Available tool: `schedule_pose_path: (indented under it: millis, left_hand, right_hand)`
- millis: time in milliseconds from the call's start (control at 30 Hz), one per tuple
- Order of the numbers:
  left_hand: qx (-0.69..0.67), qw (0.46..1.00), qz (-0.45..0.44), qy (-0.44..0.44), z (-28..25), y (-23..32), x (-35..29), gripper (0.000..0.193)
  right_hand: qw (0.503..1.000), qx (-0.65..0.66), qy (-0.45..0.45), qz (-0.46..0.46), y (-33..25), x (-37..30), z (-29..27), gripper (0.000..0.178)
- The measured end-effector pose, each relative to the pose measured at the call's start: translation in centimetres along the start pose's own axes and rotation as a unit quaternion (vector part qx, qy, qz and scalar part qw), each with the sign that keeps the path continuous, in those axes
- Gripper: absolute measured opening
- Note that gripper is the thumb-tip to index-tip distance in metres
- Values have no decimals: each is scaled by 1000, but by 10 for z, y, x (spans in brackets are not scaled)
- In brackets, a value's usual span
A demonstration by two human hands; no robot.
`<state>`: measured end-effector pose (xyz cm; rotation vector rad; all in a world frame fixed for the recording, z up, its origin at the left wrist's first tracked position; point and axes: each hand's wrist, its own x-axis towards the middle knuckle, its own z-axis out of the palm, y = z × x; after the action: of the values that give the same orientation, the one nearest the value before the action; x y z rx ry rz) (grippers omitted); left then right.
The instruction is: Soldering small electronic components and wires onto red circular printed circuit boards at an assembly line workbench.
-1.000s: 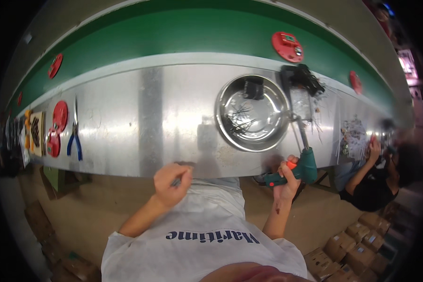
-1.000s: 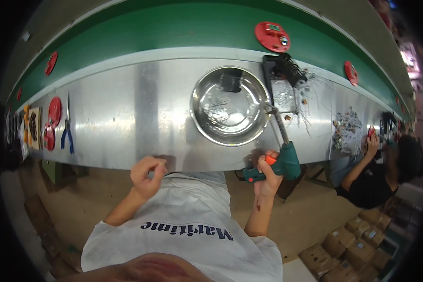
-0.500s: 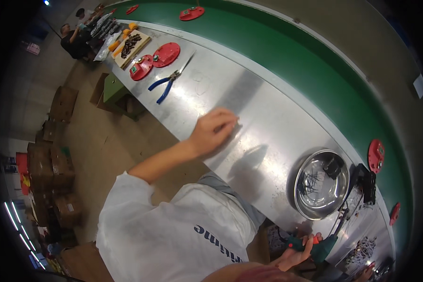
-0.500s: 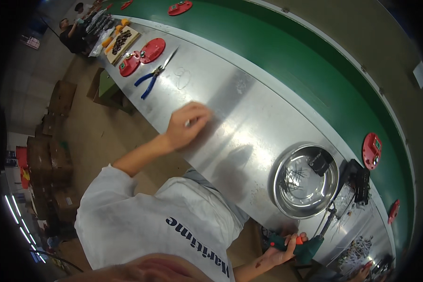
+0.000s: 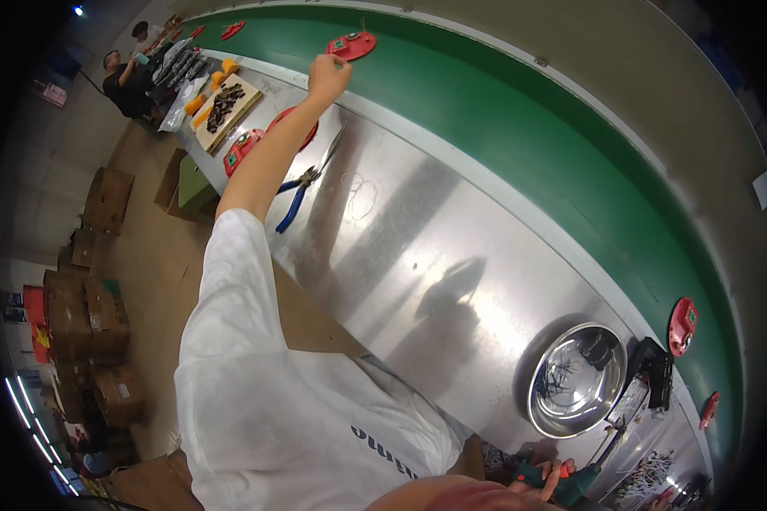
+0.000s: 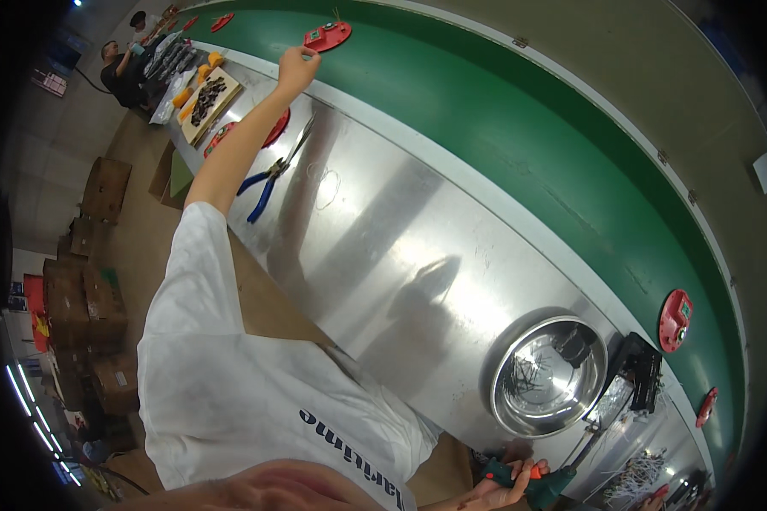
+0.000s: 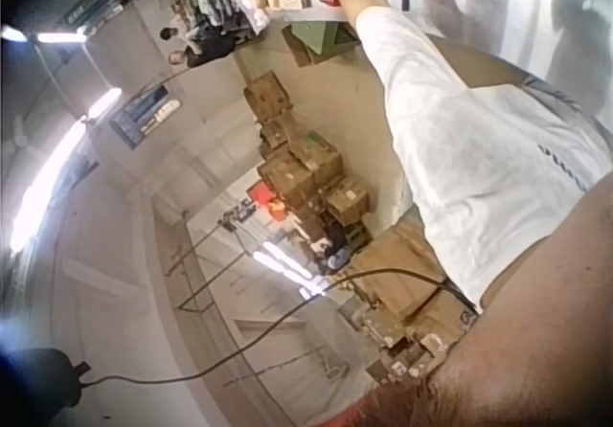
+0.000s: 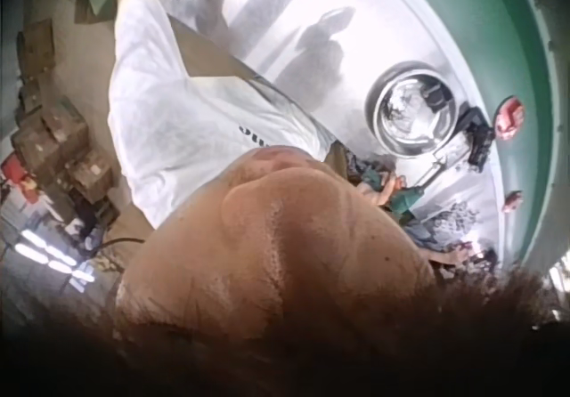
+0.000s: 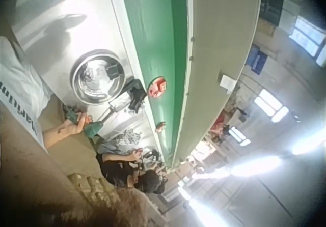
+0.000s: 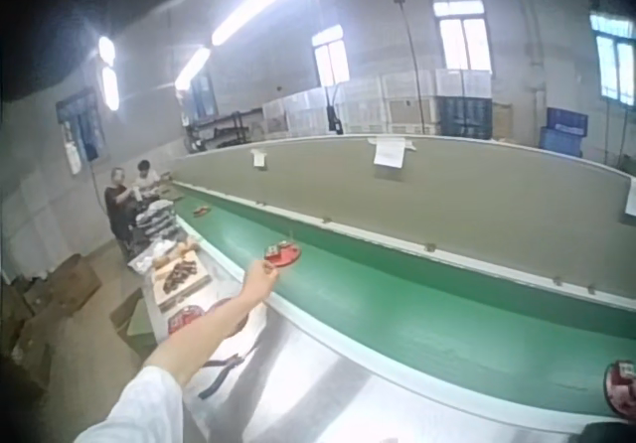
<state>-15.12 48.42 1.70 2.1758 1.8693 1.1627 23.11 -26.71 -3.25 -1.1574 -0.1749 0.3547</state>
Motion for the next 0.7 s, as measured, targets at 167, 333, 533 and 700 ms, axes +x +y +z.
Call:
schedule_pose_path:
  millis: [167, 333, 533, 700]
  left_hand:
    - [123, 987, -93, 43, 20, 5, 34, 42]
    - [165, 971, -169, -24, 52, -3, 63, 65]
    - [166, 969, -184, 0, 38, 16, 56, 54]
    - [-58, 993, 47, -96, 72, 93, -8, 52]
  right_hand:
    - [998, -54, 12, -33, 20, 7, 2, 14]
    - [999, 47, 9, 9, 17, 8, 26, 18]
    - [981, 185, -13, 58, 5, 12, 40, 25]
    - [976, 205, 22, 66, -23, -17, 35, 28]
